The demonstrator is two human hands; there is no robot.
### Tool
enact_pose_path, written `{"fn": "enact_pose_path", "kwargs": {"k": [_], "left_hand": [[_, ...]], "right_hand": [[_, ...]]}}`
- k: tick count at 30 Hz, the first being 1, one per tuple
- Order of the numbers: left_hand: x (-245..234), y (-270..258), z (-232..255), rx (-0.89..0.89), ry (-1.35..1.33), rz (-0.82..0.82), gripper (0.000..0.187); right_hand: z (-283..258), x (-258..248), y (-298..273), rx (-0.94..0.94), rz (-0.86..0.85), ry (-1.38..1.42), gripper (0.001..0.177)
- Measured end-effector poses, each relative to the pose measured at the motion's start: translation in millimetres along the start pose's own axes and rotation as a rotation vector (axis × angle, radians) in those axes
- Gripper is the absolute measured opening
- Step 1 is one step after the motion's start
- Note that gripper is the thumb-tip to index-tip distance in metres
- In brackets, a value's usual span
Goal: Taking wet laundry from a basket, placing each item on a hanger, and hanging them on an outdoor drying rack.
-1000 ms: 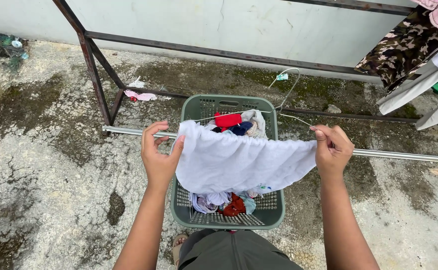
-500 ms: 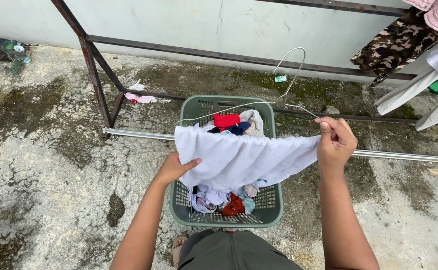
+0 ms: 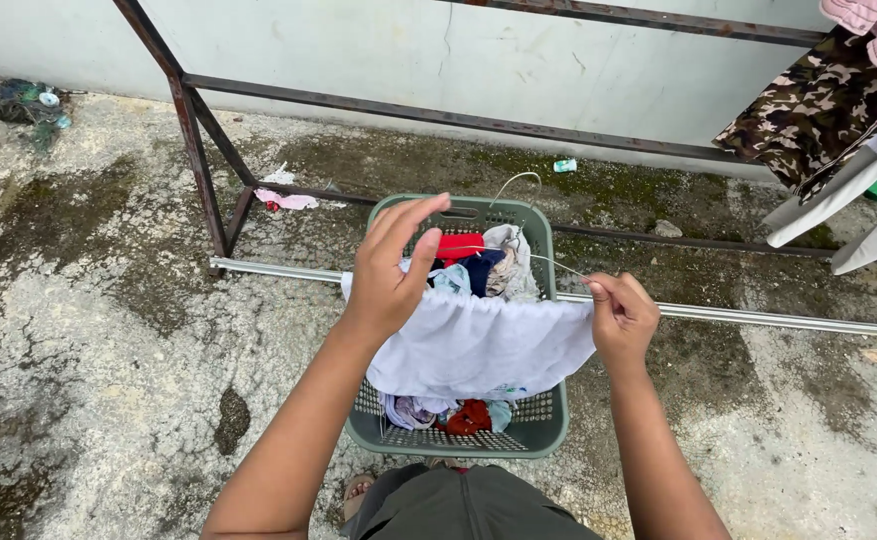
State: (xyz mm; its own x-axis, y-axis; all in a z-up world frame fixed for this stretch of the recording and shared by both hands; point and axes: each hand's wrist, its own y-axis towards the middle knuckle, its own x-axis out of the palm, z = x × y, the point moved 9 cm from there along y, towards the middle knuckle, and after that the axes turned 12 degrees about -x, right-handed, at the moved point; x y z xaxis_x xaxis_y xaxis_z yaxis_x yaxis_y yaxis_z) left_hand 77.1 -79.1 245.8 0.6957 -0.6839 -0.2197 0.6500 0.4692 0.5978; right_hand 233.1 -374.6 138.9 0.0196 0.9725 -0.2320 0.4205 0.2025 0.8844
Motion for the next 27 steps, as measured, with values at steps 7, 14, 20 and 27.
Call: {"fn": "enact_pose_path", "kwargs": {"k": [7, 14, 20, 27], "left_hand": [[65.0, 34.8, 31.3, 0.055, -0.043, -0.291, 0.025], [82.8, 38.6, 5.0, -0.017, -0.043, -0.427, 0.032], [92.2, 34.0, 3.6, 0.049, 0.09, -0.534, 0.031], [93.0, 29.8, 0.5, 0.069, 0.204, -0.636, 0.028]], "right_hand": [[6.9, 8.9, -14.3, -0.006, -0.031, -0.012, 0.011], [18.0, -0.7, -25.2, 0.008, -0.073, -0.083, 0.011], [22.1, 1.3, -36.6, 0.034, -0.117, -0.079, 0.013], [36.4, 8.3, -47.3, 0.05, -0.16, -0.044, 0.015]]}}
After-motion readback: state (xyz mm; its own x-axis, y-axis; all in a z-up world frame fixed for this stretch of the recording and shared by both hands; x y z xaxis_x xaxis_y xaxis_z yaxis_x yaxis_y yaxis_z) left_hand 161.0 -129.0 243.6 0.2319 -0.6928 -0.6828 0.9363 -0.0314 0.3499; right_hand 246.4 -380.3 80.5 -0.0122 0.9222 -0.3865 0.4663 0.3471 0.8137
